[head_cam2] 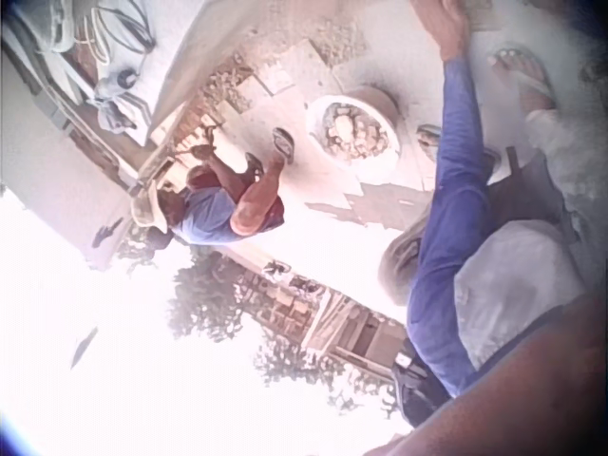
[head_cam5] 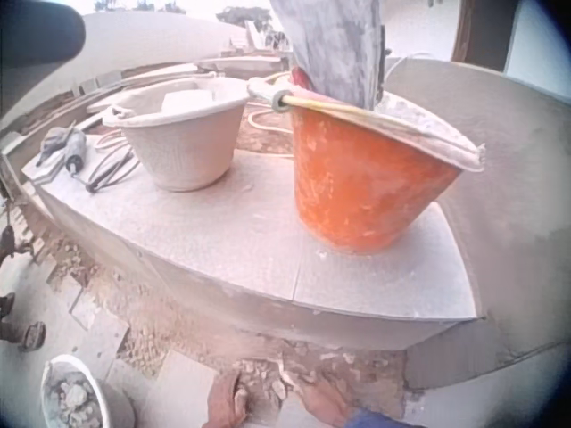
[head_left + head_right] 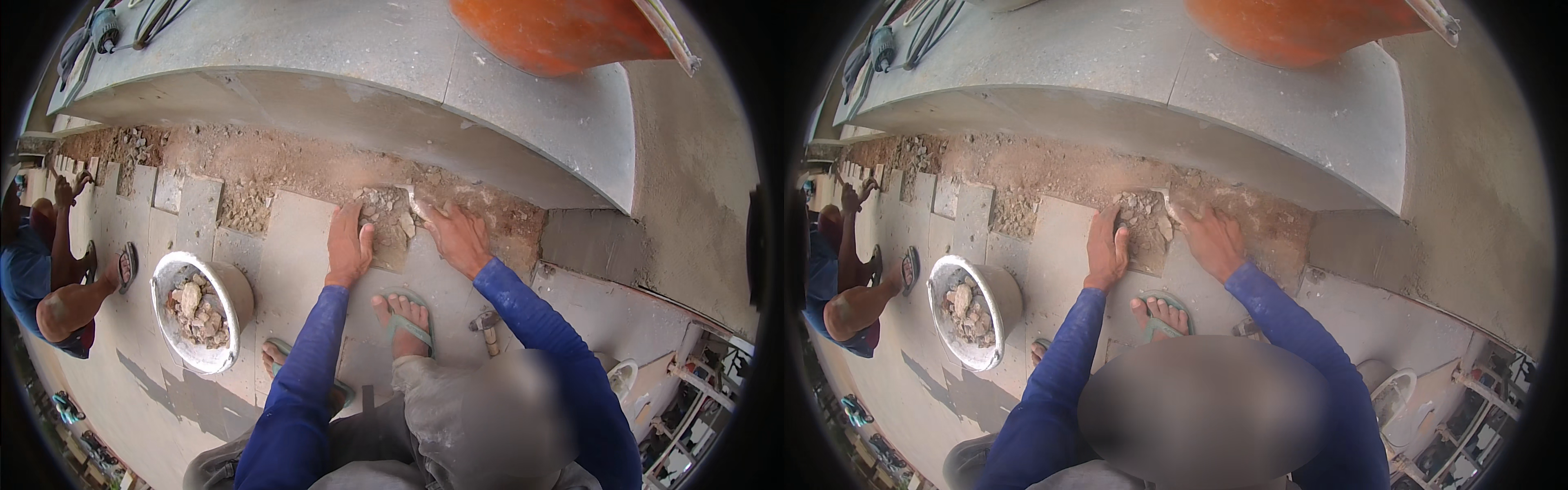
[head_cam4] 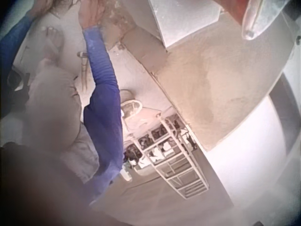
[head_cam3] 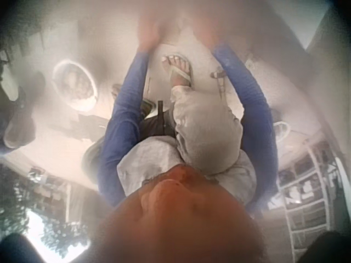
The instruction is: The person uses a hammer to tap a tile into place, then uses a trowel to scoop debris from the floor and place it into a white bucket. They continue to clear the area around the tiles with the trowel.
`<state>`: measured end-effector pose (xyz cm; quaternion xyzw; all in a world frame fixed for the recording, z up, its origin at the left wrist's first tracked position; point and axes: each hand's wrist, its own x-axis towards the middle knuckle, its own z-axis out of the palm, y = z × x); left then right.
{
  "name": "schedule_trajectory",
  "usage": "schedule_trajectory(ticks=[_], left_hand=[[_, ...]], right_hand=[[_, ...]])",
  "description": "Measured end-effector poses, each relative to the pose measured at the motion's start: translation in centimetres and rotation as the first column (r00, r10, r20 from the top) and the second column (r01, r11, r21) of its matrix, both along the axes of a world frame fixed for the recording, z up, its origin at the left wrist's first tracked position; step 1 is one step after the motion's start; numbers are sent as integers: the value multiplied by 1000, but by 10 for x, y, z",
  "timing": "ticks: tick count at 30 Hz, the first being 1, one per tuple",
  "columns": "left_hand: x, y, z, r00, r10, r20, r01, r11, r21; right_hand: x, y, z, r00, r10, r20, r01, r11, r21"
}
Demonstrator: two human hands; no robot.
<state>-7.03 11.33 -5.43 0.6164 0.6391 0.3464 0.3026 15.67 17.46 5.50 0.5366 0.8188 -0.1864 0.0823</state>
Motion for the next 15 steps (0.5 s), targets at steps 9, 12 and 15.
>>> schedule_trajectory(ticks=[9,12,15], left_hand=[[50,4,-1,942,227,-246,-223,974,46],[56,-1,-5,983,186,-2,-185,980,70],[72,1,3,967,243,77,-249,965,86]], right_hand=[[16,-34,1,976,-193,100,195,981,-13],[11,-32,15,958,-287,24,288,957,-23],[20,-50,-8,941,-339,-9,339,939,53]])
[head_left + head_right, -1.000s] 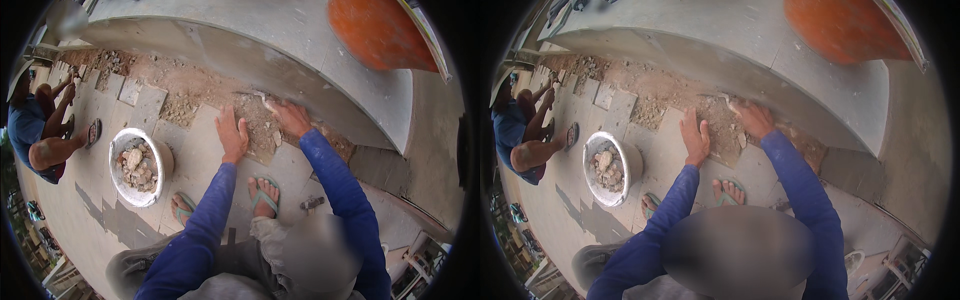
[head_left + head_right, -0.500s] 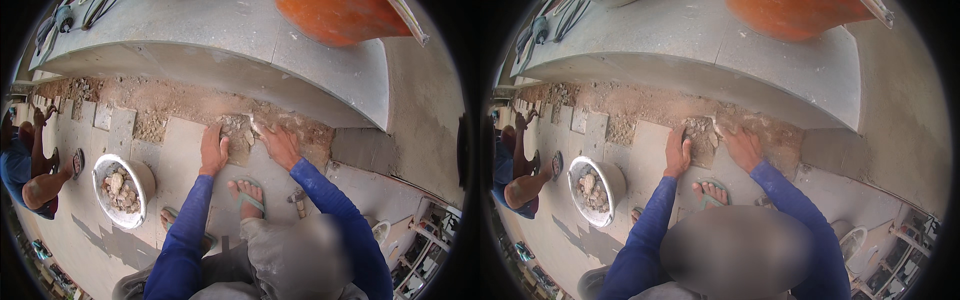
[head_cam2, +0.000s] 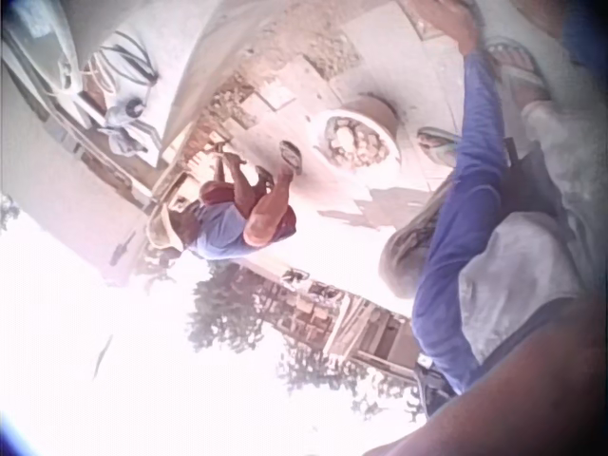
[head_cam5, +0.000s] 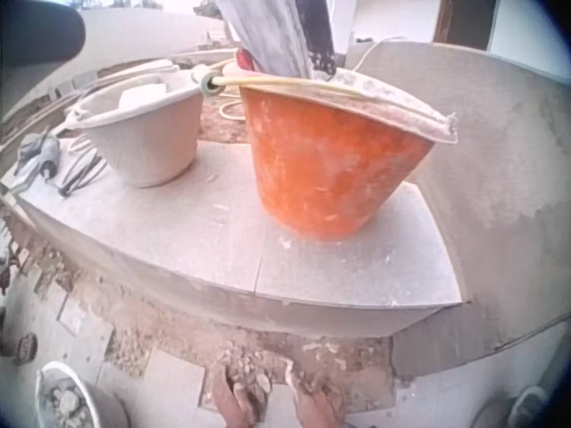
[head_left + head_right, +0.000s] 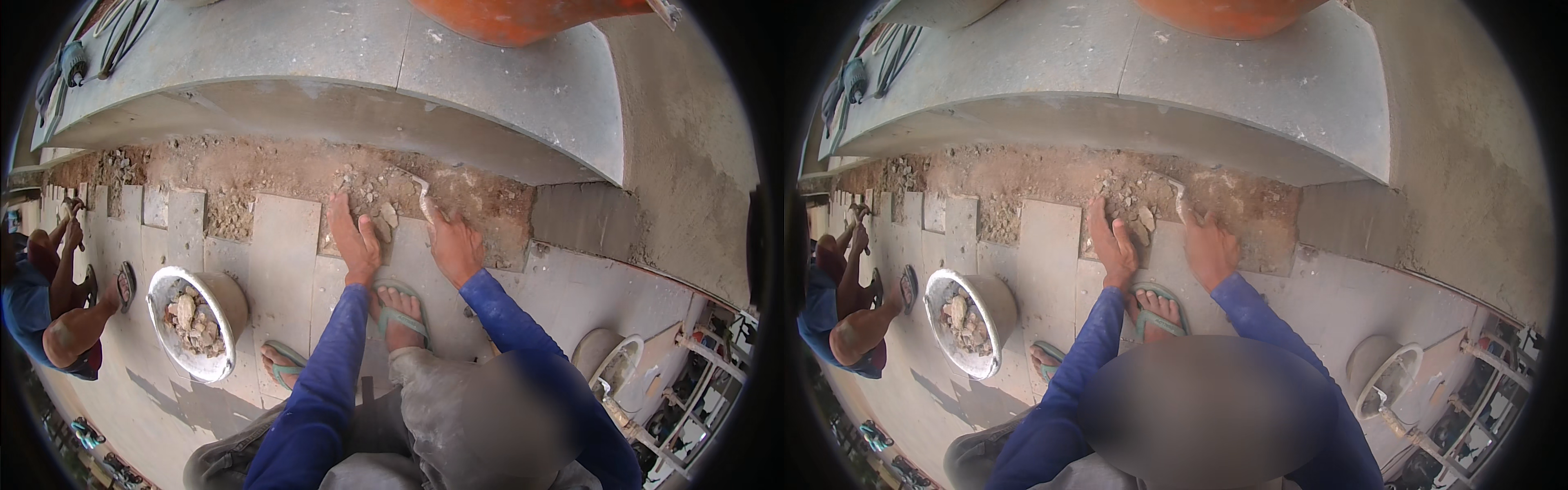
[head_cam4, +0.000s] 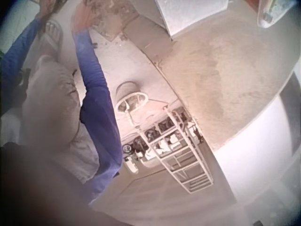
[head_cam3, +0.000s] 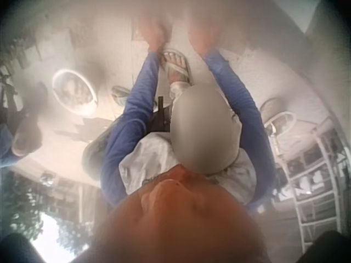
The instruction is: The person uses a hammer to tap a tile into place, then uses a trowel to scoop debris from the floor and place it into a white bucket. They continue to clear the area around the tiles with the trowel.
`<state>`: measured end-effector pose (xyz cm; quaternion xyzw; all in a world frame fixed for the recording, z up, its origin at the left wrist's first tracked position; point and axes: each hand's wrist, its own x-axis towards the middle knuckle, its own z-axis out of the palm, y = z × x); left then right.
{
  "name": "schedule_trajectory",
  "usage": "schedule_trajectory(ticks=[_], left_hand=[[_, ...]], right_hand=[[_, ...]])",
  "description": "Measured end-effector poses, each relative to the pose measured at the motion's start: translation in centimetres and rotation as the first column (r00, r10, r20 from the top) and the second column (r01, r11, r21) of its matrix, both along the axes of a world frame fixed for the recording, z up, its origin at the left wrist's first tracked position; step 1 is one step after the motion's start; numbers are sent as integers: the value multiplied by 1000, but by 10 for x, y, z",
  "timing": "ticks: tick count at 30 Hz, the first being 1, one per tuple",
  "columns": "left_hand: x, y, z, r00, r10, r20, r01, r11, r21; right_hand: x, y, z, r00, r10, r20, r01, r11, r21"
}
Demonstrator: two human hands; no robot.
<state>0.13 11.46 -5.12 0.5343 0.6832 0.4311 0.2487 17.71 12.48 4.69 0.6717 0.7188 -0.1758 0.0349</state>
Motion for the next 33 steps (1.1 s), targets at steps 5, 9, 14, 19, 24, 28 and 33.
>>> schedule_trajectory(ticks=[5,9,14,19,24,28,33], left_hand=[[9,-4,-2,969,247,-29,-248,967,-63],[22,2,1,966,258,-2,-257,962,-94],[30,8,-2,958,286,-27,-287,951,-113],[39,14,0,918,397,-14,-395,908,-140],[40,22,-3,875,485,-6,-483,870,-102],[39,31,-6,869,491,64,-490,871,-30],[29,39,-3,869,488,78,-491,871,17]], right_hand=[[-27,-17,8,995,-16,-102,2,992,-129],[-28,9,2,988,-64,-140,47,992,-119],[-42,58,-2,990,21,-140,-40,990,-135],[-31,94,1,949,262,-178,-299,924,-239],[-18,103,-5,873,366,-322,-467,818,-335],[-10,106,-15,866,177,-467,-414,777,-475],[-31,97,12,903,-115,-413,-249,642,-725]])
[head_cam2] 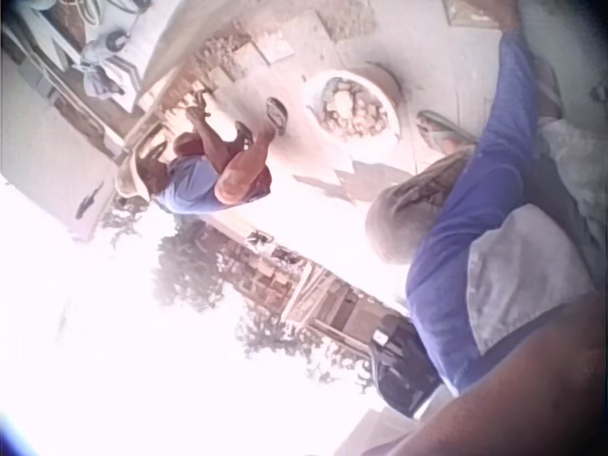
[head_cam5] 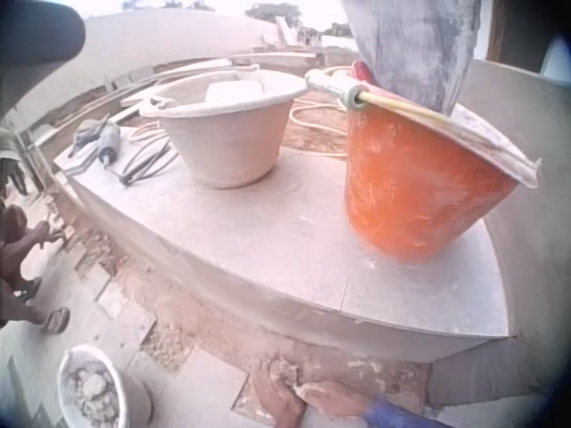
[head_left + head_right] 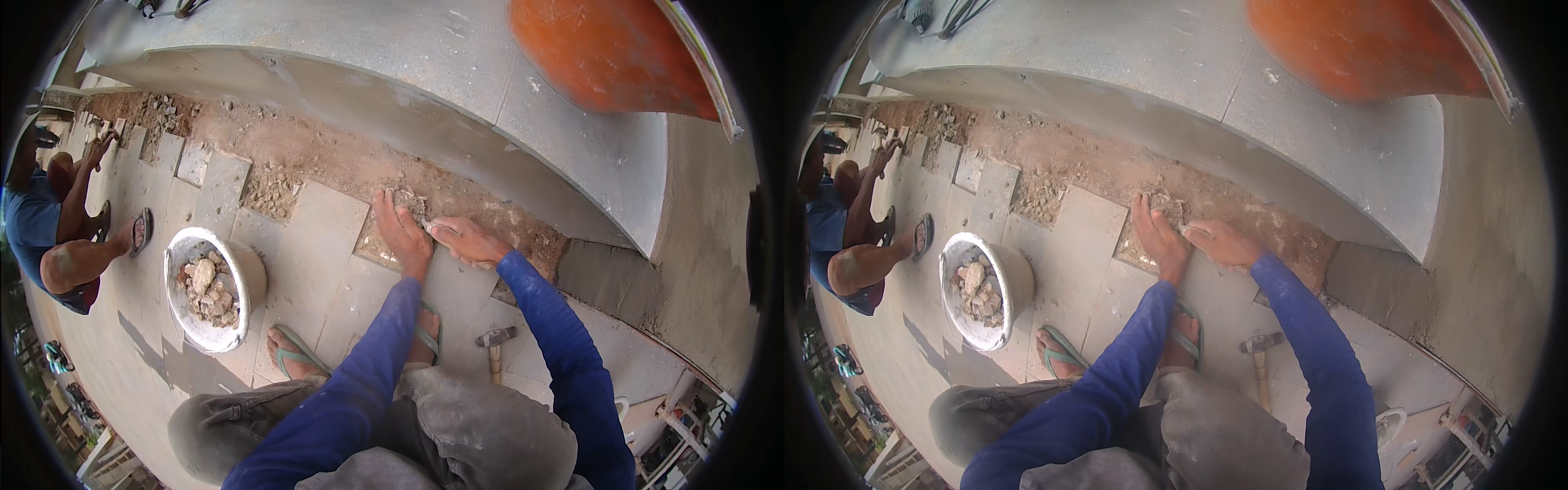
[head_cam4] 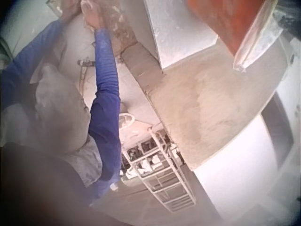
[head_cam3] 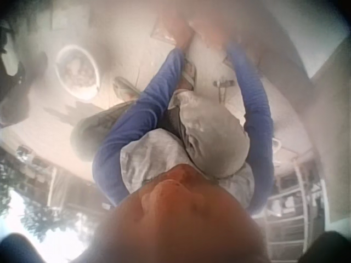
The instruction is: The person uses a hammer to tap a tile into place, then uses a trowel to scoop debris from the floor and place it into a white bucket. They continue to clear the area around the tiles with the trowel.
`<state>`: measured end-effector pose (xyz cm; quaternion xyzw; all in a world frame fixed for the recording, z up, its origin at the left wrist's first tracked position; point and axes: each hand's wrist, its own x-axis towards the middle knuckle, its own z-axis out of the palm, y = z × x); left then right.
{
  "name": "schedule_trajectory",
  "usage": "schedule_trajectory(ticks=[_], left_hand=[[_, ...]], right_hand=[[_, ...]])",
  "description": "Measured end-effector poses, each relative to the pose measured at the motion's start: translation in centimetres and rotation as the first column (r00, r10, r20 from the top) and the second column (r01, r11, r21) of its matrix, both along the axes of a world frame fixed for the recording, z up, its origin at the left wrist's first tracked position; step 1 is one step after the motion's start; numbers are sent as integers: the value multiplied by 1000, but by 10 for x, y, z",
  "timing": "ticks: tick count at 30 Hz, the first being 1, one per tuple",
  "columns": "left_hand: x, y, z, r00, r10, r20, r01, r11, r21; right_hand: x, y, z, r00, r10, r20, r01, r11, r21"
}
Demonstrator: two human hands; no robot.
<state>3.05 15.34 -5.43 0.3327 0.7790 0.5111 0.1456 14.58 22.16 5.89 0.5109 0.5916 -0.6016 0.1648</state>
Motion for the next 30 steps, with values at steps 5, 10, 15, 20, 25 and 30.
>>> schedule_trajectory(ticks=[5,10,15,20,25,30], left_hand=[[-4,24,32,992,-119,44,115,989,90],[-26,40,69,994,-96,47,84,974,212],[-80,23,120,1000,10,26,-17,960,279],[-179,-41,155,949,273,-155,-210,920,331],[-257,-128,155,829,524,-195,-430,820,378],[-279,-185,119,682,705,-194,-674,709,207]], right_hand=[[-1,-13,32,967,-253,-16,253,967,31],[-25,-6,82,966,-232,-112,243,965,98],[-81,-19,135,981,-92,-171,121,979,167],[-168,-50,144,911,190,-365,-116,970,214],[-255,-109,115,747,509,-428,-297,831,469],[-286,-144,84,755,645,-117,-307,505,807]])
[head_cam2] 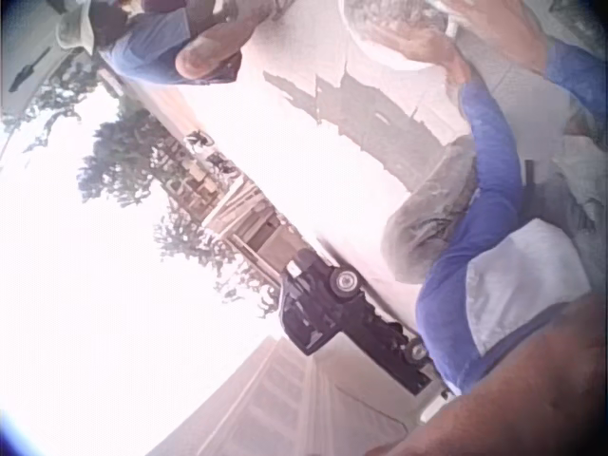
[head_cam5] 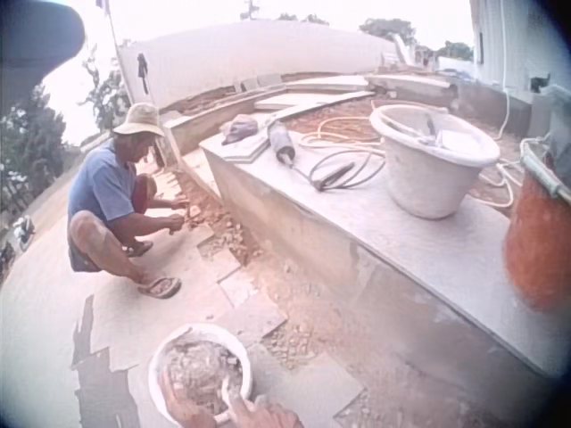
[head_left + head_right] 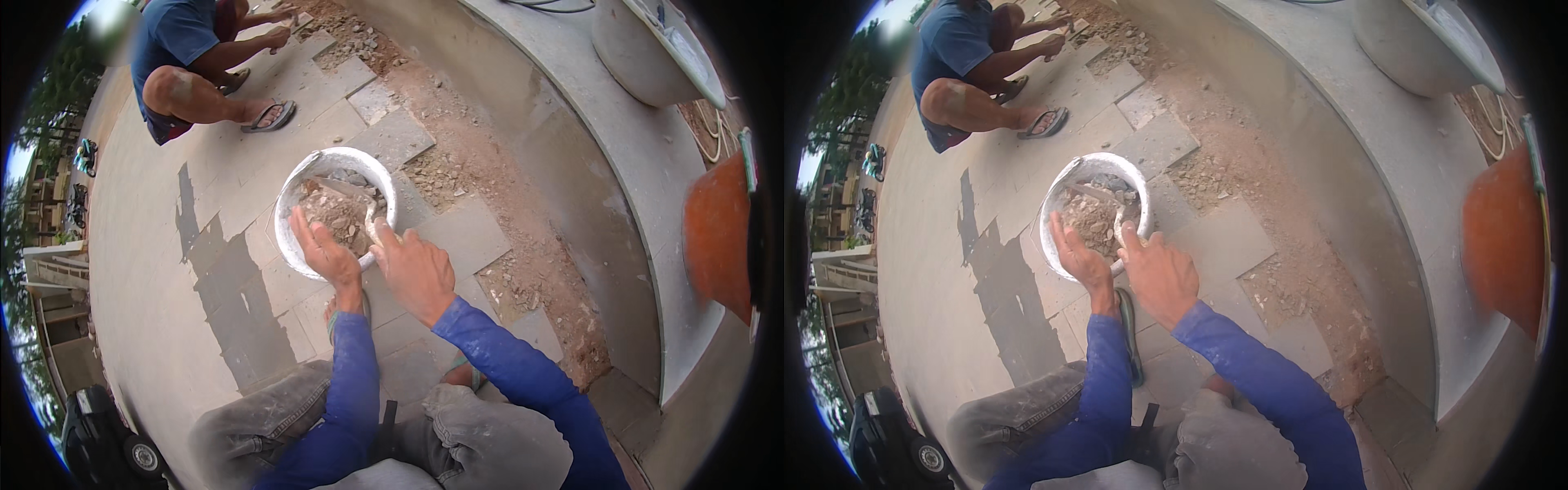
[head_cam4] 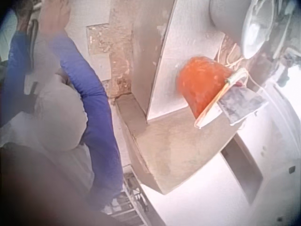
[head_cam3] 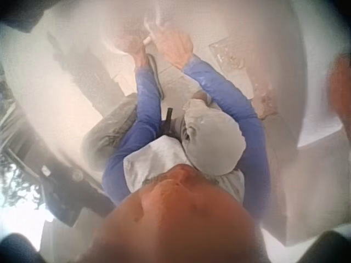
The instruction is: The person uses a hammer to tap a tile into place, then uses a trowel to scoop debris from the floor and place it into a white bucket. They continue to clear the area around the tiles with the trowel.
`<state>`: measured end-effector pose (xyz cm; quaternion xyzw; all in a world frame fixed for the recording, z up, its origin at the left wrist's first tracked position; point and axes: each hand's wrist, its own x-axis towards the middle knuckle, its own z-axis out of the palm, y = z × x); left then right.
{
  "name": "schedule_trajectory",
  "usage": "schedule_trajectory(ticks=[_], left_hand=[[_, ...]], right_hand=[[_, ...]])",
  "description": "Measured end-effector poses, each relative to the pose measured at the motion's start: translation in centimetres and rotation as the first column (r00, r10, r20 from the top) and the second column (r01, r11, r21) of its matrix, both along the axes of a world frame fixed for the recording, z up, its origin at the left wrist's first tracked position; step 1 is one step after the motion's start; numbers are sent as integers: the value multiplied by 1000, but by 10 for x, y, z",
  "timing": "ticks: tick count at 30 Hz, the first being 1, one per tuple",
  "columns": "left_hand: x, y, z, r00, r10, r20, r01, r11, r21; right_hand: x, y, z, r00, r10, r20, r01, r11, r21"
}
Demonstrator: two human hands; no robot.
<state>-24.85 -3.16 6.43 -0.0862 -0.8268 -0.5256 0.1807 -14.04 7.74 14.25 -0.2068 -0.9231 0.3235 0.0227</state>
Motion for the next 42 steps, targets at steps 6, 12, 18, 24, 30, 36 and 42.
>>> schedule_trajectory(ticks=[6,12,18,24,30,36,42], left_hand=[[42,43,31,970,-230,-74,238,962,131],[125,73,-20,765,-630,132,625,776,83],[170,44,-104,825,-451,340,555,758,-342],[229,58,-115,784,-389,483,619,449,-644],[217,94,-94,366,-841,399,925,377,-52],[207,76,-99,677,-605,420,716,673,-185],[213,64,-116,635,-592,496,772,459,-440]], right_hand=[[77,37,-25,983,-179,-30,180,982,52],[255,84,-49,846,-495,198,508,861,-19],[309,46,-57,786,-367,497,402,915,39],[303,68,-72,747,-443,496,465,881,87],[300,101,-55,702,-500,507,504,852,143],[290,91,-68,819,-347,457,299,938,177],[291,122,-65,811,-387,438,324,921,215]])
